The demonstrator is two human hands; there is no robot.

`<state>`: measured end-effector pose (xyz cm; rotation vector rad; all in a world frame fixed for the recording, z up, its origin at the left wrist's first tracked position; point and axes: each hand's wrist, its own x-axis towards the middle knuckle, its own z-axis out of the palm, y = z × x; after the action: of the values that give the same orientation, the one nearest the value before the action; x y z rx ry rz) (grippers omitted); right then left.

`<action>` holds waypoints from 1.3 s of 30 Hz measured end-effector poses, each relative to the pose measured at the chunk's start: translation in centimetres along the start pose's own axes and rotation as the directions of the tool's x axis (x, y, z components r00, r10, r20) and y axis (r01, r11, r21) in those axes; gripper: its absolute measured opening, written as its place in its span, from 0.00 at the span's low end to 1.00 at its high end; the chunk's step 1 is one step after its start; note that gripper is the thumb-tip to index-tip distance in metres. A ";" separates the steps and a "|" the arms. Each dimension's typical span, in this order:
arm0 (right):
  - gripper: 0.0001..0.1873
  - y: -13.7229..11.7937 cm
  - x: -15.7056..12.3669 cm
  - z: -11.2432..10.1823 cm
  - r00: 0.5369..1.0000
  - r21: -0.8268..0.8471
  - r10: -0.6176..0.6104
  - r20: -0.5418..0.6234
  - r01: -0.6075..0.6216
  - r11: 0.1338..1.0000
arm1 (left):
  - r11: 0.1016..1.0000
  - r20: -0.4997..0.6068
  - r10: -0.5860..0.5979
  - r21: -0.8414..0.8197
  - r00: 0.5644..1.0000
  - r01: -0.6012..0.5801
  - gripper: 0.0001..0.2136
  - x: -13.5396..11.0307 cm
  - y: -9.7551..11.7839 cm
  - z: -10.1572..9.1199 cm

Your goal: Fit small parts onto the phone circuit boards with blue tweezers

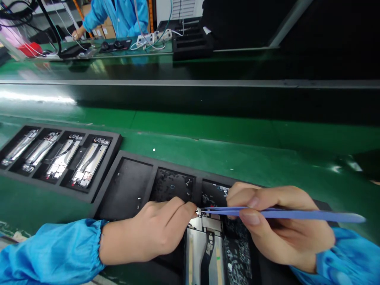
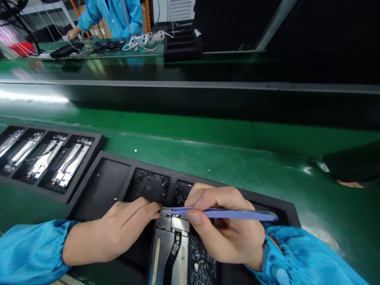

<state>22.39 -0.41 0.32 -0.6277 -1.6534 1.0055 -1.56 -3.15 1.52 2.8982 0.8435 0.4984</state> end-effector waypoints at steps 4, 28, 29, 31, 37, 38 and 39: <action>0.19 -0.1 0.1 0.1 1.000 0.001 0.018 0.004 -0.018 1.000 | 1.000 -0.040 -0.008 0.021 0.999 0.009 0.13 0.2 0.1 0.0; 0.22 0.4 -3.6 3.3 0.665 -0.083 0.586 -0.462 -0.691 0.718 | -0.210 0.704 -0.443 -0.684 0.555 0.699 0.06 2.4 -1.6 3.1; 0.22 0.4 -3.5 3.3 0.669 -0.096 0.587 -0.456 -0.692 0.715 | -0.226 0.705 -0.441 -0.686 0.556 0.692 0.05 2.5 -1.6 3.2; 0.22 0.4 -3.5 3.2 0.677 -0.122 0.588 -0.443 -0.695 0.709 | -0.244 0.714 -0.437 -0.680 0.548 0.691 0.04 2.8 -1.5 3.1; 0.19 0.6 -3.6 3.2 0.707 -0.155 0.562 -0.429 -0.671 0.725 | -0.248 0.717 -0.459 -0.670 0.525 0.699 0.02 3.2 -1.5 3.4; 0.19 0.6 -3.6 3.2 0.714 -0.157 0.554 -0.427 -0.662 0.732 | -0.243 0.716 -0.466 -0.668 0.520 0.703 0.02 3.2 -1.6 3.5; 0.19 0.6 -3.7 3.2 0.721 -0.160 0.546 -0.427 -0.654 0.739 | -0.238 0.715 -0.473 -0.666 0.515 0.707 0.02 3.2 -1.6 3.5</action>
<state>20.41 -4.03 -2.37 -1.5538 -1.2897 1.0124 1.39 -0.02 -1.16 0.9600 1.1520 0.3566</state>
